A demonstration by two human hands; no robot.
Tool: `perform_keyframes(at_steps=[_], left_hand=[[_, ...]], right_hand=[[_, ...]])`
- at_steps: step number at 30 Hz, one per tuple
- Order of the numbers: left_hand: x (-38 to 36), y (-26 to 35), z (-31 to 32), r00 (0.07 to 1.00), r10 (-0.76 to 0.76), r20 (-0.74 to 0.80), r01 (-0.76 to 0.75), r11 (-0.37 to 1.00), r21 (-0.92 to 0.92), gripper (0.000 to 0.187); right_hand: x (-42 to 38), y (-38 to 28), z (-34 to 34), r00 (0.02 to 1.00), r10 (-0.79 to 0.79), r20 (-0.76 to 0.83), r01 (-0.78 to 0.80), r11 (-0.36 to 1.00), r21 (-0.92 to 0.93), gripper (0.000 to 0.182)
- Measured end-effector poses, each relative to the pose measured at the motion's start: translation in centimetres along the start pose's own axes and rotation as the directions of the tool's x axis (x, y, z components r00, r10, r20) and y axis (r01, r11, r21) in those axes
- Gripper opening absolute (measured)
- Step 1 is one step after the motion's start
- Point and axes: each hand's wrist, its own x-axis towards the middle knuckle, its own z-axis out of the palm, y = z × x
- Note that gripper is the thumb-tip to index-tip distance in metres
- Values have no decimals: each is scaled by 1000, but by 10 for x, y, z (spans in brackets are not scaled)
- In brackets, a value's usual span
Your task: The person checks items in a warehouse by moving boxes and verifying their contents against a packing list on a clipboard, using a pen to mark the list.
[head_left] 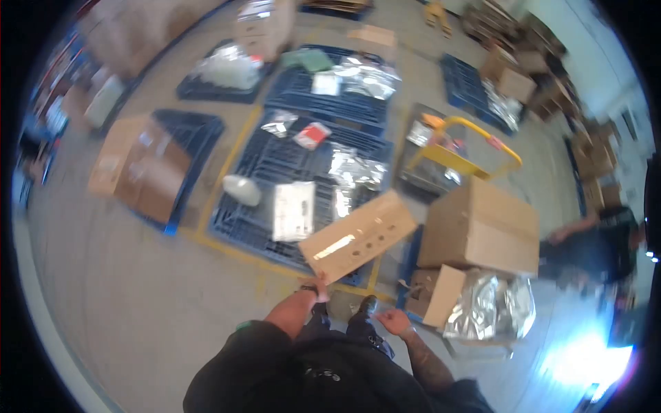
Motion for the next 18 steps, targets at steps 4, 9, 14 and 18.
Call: perform_keyframes(at_steps=[4,9,14,18], left_hand=[[36,4,24,968,-248,-38,185,810,-556,82],[59,-28,26,944,160,-290,-240,934,-265,93],[-3,-123,-5,701,-531,-477,8,674,-739,118],[-165,-315,-122,464,-829,-313,181,435,-882,98]], right_hand=[[-12,85,37,930,-50,-363,110,983,145,25],[-32,101,29,964,242,-107,-165,866,471,24],[-13,144,45,938,328,113,-345,862,372,24],[-6,141,45,992,117,49,-127,946,297,28]])
